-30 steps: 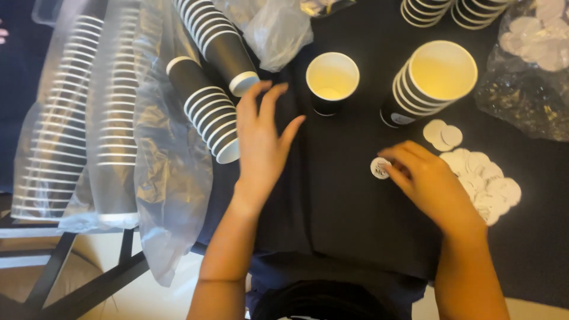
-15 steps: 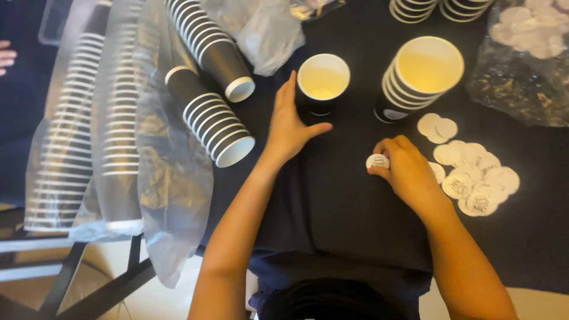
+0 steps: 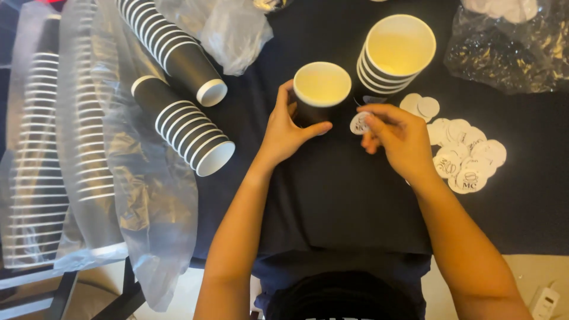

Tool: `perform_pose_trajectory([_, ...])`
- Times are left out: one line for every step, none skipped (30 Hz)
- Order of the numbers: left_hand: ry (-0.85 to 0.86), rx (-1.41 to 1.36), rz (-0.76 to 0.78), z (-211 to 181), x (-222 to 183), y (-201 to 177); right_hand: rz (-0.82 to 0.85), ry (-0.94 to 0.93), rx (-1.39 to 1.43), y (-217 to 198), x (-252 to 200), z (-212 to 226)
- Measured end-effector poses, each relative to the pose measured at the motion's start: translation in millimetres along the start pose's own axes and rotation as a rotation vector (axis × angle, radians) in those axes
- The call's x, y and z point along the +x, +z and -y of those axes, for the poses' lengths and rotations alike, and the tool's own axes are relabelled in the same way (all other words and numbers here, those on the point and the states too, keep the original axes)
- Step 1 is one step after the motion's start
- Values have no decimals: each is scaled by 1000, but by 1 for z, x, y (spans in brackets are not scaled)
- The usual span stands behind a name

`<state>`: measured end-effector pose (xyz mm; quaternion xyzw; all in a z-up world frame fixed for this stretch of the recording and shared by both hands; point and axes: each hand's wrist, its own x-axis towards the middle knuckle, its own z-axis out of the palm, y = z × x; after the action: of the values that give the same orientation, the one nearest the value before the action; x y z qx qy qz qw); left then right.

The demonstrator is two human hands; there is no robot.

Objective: Peeling circular logo stickers and applying them to the sides of black and white paper coffee cups.

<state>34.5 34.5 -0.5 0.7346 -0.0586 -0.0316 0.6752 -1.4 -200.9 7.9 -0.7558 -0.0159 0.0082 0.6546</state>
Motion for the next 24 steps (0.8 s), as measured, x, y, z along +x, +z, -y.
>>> perform_pose_trajectory([34,47,9,1,0,-1,16,-21,83,0,0,0])
perform_pose_trajectory([66,94,13,3,0,-3,38,-41,167,1,0,0])
perform_pose_trajectory([62,92,15,11,3,-5,36,-36,167,0,0,-2])
perform_pose_trajectory([111,157,19,18,7,-7,27,-49,176,0,0,-4])
perform_pose_trajectory([159,222,23,25,12,-10,17,-62,186,-1,0,-5])
perform_pose_trajectory([161,222,26,27,13,-11,14,-63,185,-2,1,-7])
perform_pose_trajectory([166,233,29,30,15,-12,-17,-70,127,-4,2,-9])
perform_pose_trajectory([168,245,31,33,15,-14,-46,-74,69,-6,1,-11])
perform_pose_trajectory([166,245,33,33,15,-14,-48,-72,69,-6,1,-9])
perform_pose_trajectory([136,226,55,34,14,-15,-54,-106,90,-6,0,-7])
perform_pose_trajectory([106,207,77,35,14,-15,-61,-141,111,-5,-1,-5])
perform_pose_trajectory([105,207,75,35,14,-15,-59,-141,112,-5,-1,-5])
perform_pose_trajectory([114,214,81,35,14,-14,-55,-162,112,-4,-2,-4])
perform_pose_trajectory([124,221,88,36,14,-13,-53,-183,111,-4,-2,-4])
perform_pose_trajectory([124,220,87,32,13,-13,-51,-183,111,-4,-2,-5])
perform_pose_trajectory([154,204,102,29,12,-12,-52,-194,107,-4,-3,-6])
perform_pose_trajectory([184,187,117,25,11,-12,-53,-206,103,-4,-3,-7])
perform_pose_trajectory([184,189,115,31,11,-12,-51,-207,104,-4,-3,-6])
perform_pose_trajectory([167,134,122,37,10,-13,-60,-231,97,-4,-3,-5])
perform_pose_trajectory([152,79,129,43,10,-14,-69,-256,91,-4,-3,-4])
perform_pose_trajectory([152,82,128,43,10,-15,-68,-258,94,-5,-3,-5])
perform_pose_trajectory([177,17,168,44,9,-16,-90,-275,90,-7,-3,-6])
perform_pose_trajectory([202,-49,207,45,9,-16,-111,-293,86,-9,-4,-7])
perform_pose_trajectory([201,-49,209,45,12,-19,-113,-292,85,-8,-4,-7])
